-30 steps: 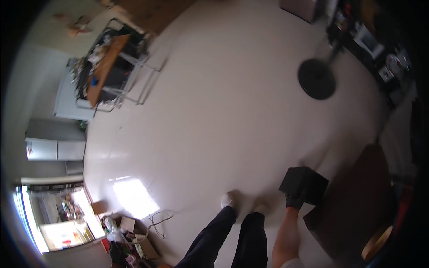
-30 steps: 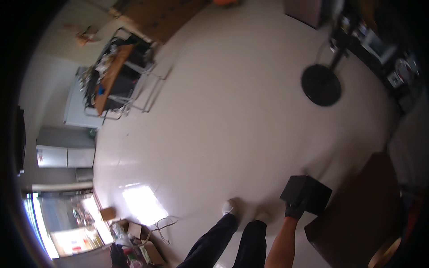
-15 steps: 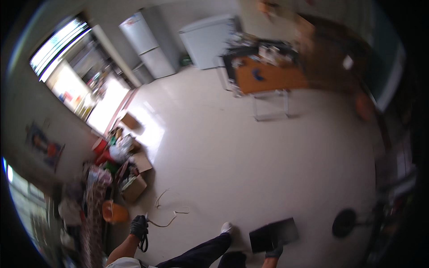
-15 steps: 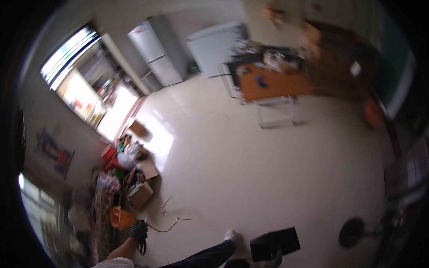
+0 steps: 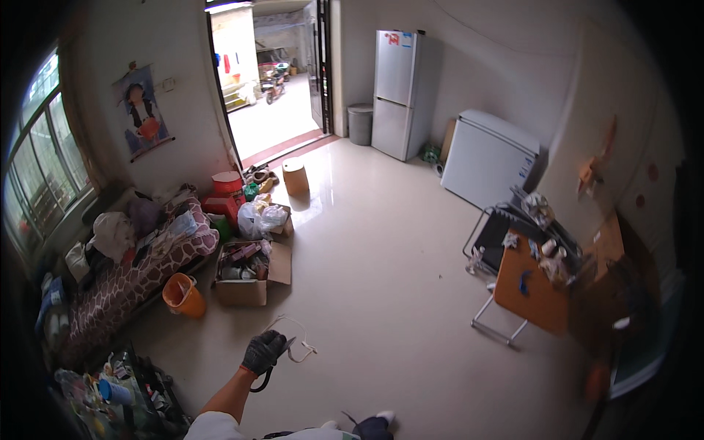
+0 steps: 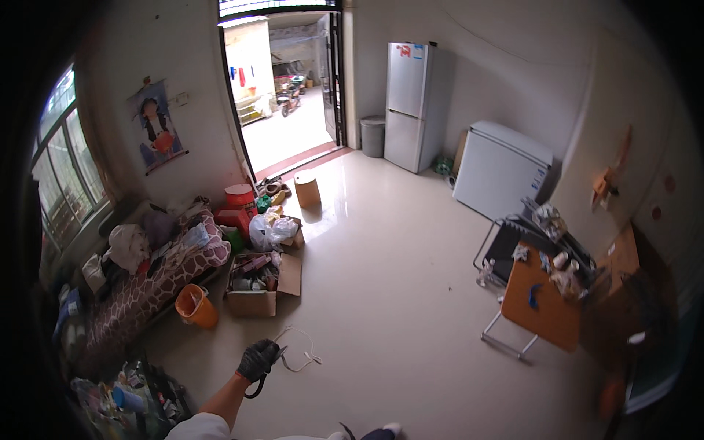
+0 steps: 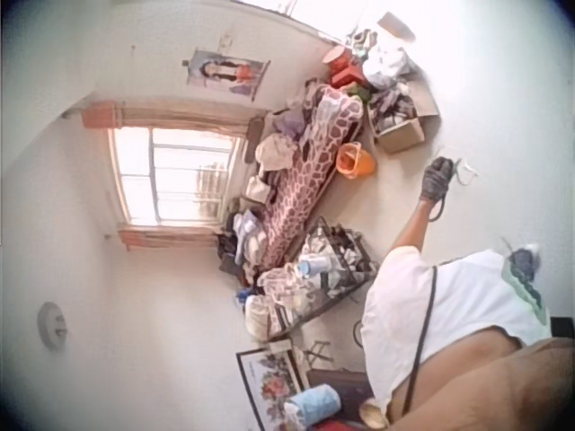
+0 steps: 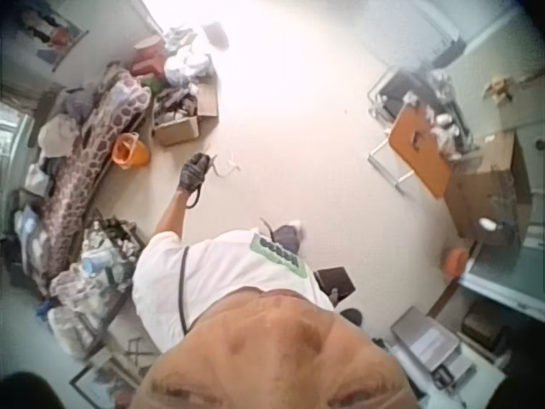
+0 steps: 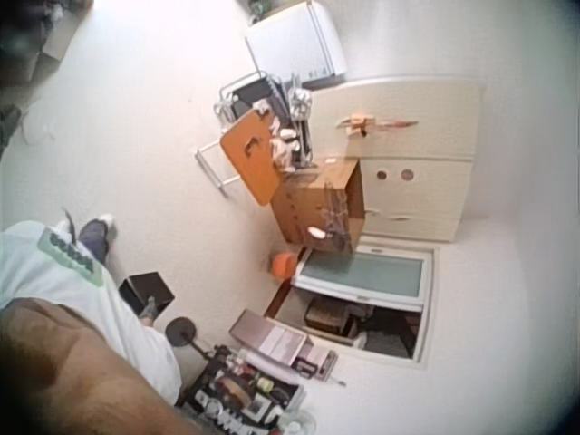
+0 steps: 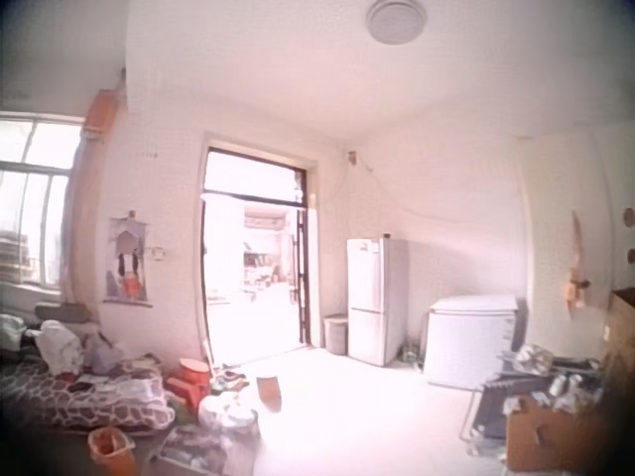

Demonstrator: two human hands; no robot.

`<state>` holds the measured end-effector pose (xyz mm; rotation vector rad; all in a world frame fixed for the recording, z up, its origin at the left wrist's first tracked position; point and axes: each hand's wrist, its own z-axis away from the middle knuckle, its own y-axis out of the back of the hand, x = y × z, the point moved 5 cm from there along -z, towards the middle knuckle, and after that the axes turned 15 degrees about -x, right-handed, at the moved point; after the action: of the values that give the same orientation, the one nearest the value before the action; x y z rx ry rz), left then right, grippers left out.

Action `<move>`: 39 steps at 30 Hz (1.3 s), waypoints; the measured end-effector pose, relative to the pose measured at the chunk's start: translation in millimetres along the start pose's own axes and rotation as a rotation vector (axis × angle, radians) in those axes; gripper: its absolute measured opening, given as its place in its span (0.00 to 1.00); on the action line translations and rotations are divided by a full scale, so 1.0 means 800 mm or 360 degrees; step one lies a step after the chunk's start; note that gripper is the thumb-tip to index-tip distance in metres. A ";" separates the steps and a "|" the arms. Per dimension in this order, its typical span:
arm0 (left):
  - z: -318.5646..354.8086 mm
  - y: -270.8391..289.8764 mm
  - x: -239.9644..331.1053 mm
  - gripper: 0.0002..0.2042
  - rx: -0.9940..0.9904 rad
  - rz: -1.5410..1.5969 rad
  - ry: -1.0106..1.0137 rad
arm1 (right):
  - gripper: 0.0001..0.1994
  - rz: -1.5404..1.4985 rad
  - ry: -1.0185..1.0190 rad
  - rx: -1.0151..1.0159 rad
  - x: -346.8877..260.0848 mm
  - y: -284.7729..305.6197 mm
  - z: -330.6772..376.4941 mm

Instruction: The person strips the outer insulation from a black cable and a white cable using their hands and a pair of scissors. They separate the internal wires, trim the ends, and move between an outdoor storage area and an indoor room while handling the cables and tools.

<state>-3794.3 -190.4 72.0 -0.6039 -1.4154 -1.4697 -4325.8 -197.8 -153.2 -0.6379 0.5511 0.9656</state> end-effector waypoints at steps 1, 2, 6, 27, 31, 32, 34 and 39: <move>-0.022 0.007 0.005 0.10 0.0075 -0.0011 -0.0046 | 0.25 0.0058 0.0005 -0.0053 -0.018 -0.026 -0.023; -0.045 0.012 0.010 0.09 0.0139 -0.0020 -0.0087 | 0.25 0.0103 0.0014 -0.0093 -0.039 -0.047 -0.045; -0.123 0.063 0.060 0.20 0.0394 -0.1414 -0.0211 | 0.25 0.0385 0.0011 -0.0265 -0.123 -0.131 -0.126; -0.554 0.320 0.216 0.07 0.1082 0.0658 -0.0948 | 0.25 0.1160 0.0045 -0.0410 -0.372 -0.616 -0.496; -0.714 0.343 0.258 0.08 0.0827 0.0953 -0.0934 | 0.25 0.1200 0.0041 -0.0325 -0.404 -0.699 -0.560; -0.759 0.350 0.267 0.08 0.0778 0.1033 -0.0943 | 0.25 0.1201 0.0044 -0.0287 -0.413 -0.717 -0.581; -0.836 0.371 0.284 0.08 0.0699 0.1217 -0.0853 | 0.25 0.1219 0.0040 -0.0270 -0.424 -0.761 -0.626; -0.981 0.452 0.307 0.09 0.0916 0.0338 -0.0873 | 0.25 0.1318 0.0033 -0.0285 -0.468 -0.887 -0.740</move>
<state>-3369.6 -950.0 293.7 -0.7830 -2.0181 -0.6876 -3962.9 -1126.2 -133.5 -0.5801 0.7732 1.8017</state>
